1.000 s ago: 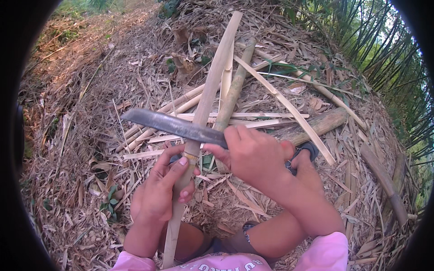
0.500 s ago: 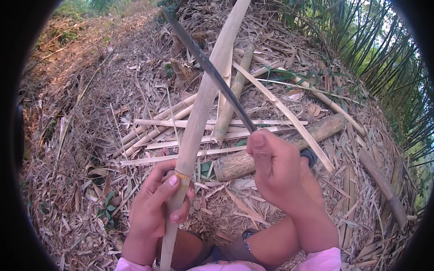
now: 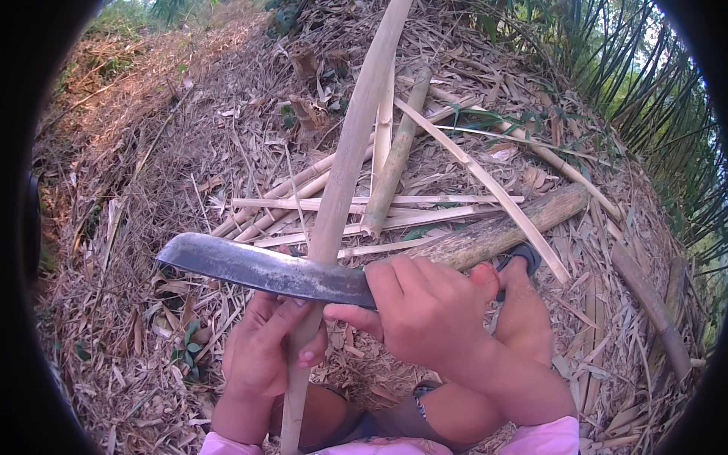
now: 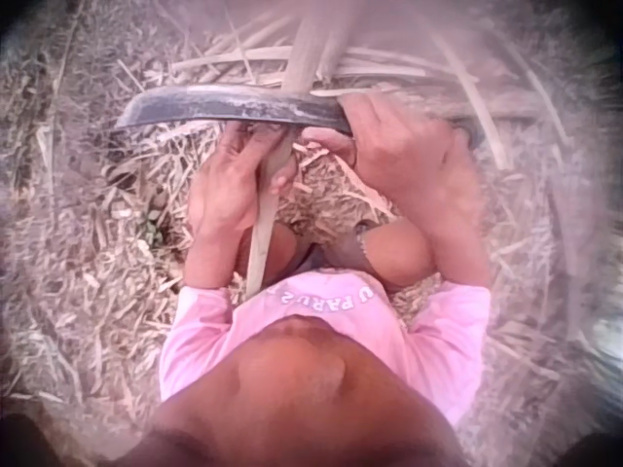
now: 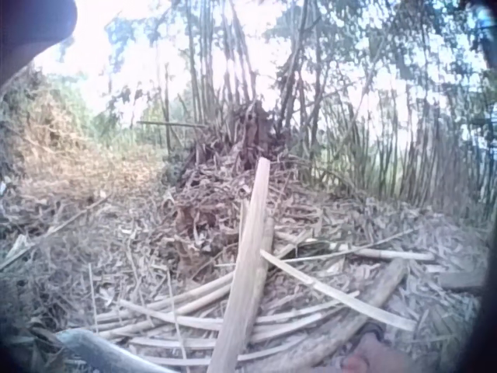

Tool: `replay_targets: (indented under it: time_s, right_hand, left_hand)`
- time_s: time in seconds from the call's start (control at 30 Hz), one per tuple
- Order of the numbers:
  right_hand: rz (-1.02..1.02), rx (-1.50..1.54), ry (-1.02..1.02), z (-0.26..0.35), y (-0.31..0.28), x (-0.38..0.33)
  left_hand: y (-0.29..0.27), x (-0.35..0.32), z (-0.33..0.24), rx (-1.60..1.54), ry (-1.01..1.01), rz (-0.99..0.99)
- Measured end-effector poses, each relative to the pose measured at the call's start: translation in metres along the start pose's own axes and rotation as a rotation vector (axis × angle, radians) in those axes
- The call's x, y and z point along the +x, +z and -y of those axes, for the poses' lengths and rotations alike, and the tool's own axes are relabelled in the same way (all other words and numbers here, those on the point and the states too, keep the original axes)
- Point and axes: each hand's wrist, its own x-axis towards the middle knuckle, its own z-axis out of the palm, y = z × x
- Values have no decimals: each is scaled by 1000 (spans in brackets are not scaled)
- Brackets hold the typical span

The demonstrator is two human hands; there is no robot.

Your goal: The person processes bamboo by splitting stalks, using a machete to shave and smooth the outer surface of long strips, and bending the strips.

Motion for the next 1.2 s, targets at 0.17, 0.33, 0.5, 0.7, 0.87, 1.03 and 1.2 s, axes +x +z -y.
replay_targets:
  time_s: [0.17, 0.33, 0.5, 0.7, 0.87, 1.03, 1.2]
  right_hand:
    - [-11, -106, 8, -7, 2, 0]
    - [9, -90, -14, -5, 7, -3]
    - [54, -87, -44, 4, -5, 5]
    - [16, -84, -12, -1, 2, 2]
    - [-6, -139, 8, -3, 4, 6]
    - [-28, -97, -45, -3, 10, 1]
    - [-41, -155, 19, -12, 3, 6]
  left_hand:
    - [5, 1, -1, 37, 25, 12]
    - [0, 3, 2, 25, -19, -3]
    - [1, 2, 1, 21, -25, -47]
    - [-2, 5, 6, 31, -12, -29]
    - [2, 6, 3, 85, 10, -33]
    - [1, 4, 6, 63, 0, -53]
    - [0, 6, 5, 78, -34, -20]
